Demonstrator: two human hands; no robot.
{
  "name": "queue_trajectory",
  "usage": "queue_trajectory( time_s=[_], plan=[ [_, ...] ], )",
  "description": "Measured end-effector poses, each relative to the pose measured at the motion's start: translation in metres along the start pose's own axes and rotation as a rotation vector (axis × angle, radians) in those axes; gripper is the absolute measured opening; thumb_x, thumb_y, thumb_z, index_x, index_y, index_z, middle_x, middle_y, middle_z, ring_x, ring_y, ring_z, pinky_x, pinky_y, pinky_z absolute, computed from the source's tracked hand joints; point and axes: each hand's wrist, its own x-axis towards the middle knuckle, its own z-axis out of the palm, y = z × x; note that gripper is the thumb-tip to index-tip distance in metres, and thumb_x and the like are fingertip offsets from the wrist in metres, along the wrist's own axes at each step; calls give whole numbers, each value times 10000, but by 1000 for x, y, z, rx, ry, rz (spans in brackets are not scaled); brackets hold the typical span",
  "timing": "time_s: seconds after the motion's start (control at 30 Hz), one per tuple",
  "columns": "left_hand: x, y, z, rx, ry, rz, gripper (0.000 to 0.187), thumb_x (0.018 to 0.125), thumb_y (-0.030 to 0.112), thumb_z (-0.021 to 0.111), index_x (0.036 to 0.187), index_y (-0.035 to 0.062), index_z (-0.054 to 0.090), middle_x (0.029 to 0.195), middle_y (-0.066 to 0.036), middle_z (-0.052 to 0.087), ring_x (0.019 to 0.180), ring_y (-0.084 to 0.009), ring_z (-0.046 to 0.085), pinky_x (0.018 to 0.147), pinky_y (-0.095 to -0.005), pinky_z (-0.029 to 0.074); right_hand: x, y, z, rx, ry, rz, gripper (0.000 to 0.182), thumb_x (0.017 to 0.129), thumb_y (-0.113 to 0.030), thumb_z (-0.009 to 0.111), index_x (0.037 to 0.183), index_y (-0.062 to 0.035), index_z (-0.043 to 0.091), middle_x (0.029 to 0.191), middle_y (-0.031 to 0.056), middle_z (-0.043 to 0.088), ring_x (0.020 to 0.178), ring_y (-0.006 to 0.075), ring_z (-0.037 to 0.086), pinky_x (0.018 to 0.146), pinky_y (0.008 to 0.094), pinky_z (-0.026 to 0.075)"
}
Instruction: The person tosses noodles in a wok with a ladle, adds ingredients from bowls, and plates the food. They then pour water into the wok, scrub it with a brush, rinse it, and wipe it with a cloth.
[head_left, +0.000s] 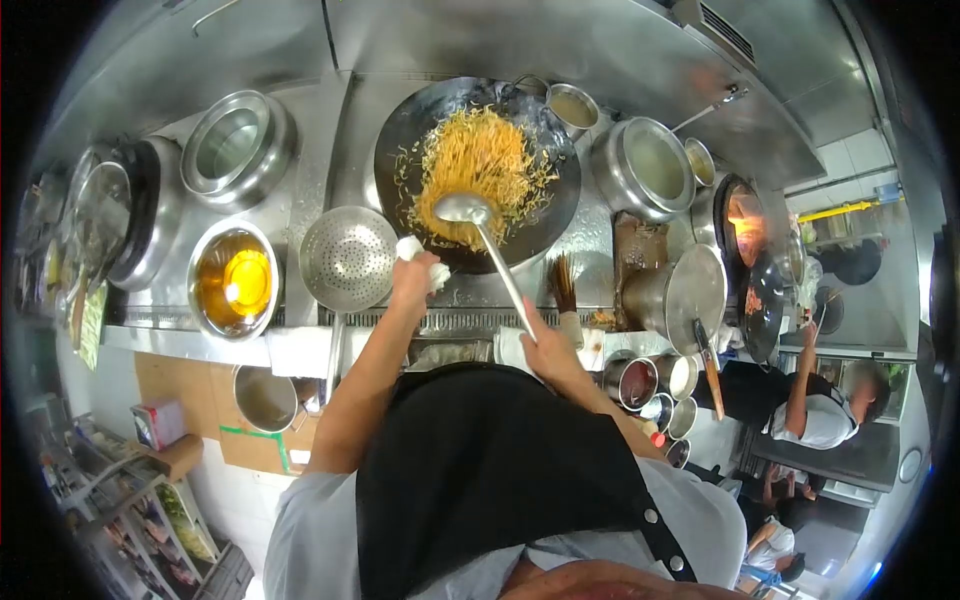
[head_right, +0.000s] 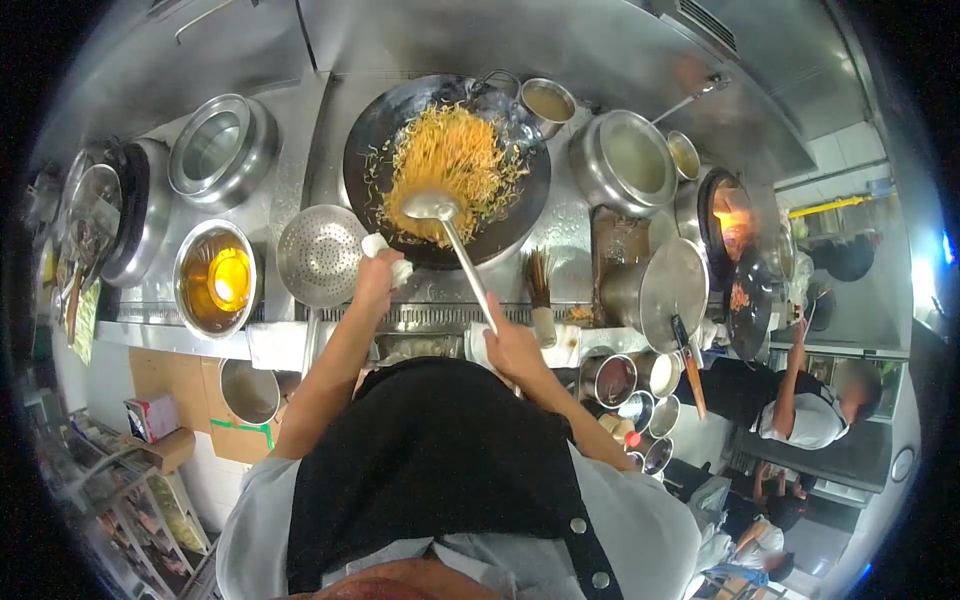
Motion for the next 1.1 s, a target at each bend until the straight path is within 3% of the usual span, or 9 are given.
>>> queue_trajectory(
  time_s=[0.23,0.3,0.5,0.57,0.63,0.77,0.97,1.03,1.1],
  plan=[
    [-15,13,-4,129,25,-119,160,923,211,691,1011,77,680,836,-61,680,640,-190,608,514,-353,406,152,16,-81,350,93,91,738,972,-214,663,1643,-117,369,1124,322,718,965,432,733,882,436,574],
    [-9,8,-7,90,2,-112,164,918,199,688,1015,67,689,842,-66,683,643,-198,613,522,-358,421,164,19,-63,299,198,26,726,975,-188,655,1642,-132,375,1051,303,734,902,439,738,835,471,582],
    [5,-1,-11,22,-34,-18,150,895,125,671,990,9,684,844,-100,696,664,-222,655,535,-388,485,44,-19,16,212,43,-20,742,960,-183,652,1648,-188,374,916,365,680,836,552,671,792,553,558],
    [23,-17,-17,-13,-72,-58,164,883,82,669,1012,-20,668,837,-124,702,677,-244,686,531,-401,514,-16,-30,-9,160,22,-56,732,980,-156,649,1654,-137,363,988,271,762,840,537,710,816,597,556],
    [-19,-6,-10,-79,-42,-20,151,881,69,670,998,-26,671,829,-130,700,671,-251,695,514,-401,515,-66,-34,-20,220,155,-305,721,1007,-157,646,1665,-138,352,977,180,768,778,400,724,730,525,570],
    [-26,2,-6,-76,-50,-86,104,908,101,674,956,9,686,820,-113,710,622,-229,669,479,-385,476,-94,-47,-67,877,-357,397,715,1054,-169,636,1692,-194,314,772,-29,580,566,44,501,503,236,444],
    [-82,-59,-101,40,-146,19,179,911,20,630,1078,-19,679,987,-130,723,813,-215,695,667,-383,550,-37,-2,21,155,397,-199,725,1009,-87,621,1676,-118,339,906,85,675,592,91,558,557,254,485],
    [-94,-98,-129,58,-82,161,154,956,126,659,1006,20,759,943,-125,732,821,-237,708,672,-369,564,-114,-62,-13,483,179,-103,743,1007,-70,631,1682,-113,324,926,71,670,591,84,552,553,252,483],
    [-124,-27,-81,-107,-104,-2,111,946,117,679,1005,36,726,900,-110,710,775,-226,695,640,-360,558,-146,-76,-49,821,-199,185,742,1017,-83,637,1686,-135,319,905,37,656,579,82,553,540,255,481]
  ],
)
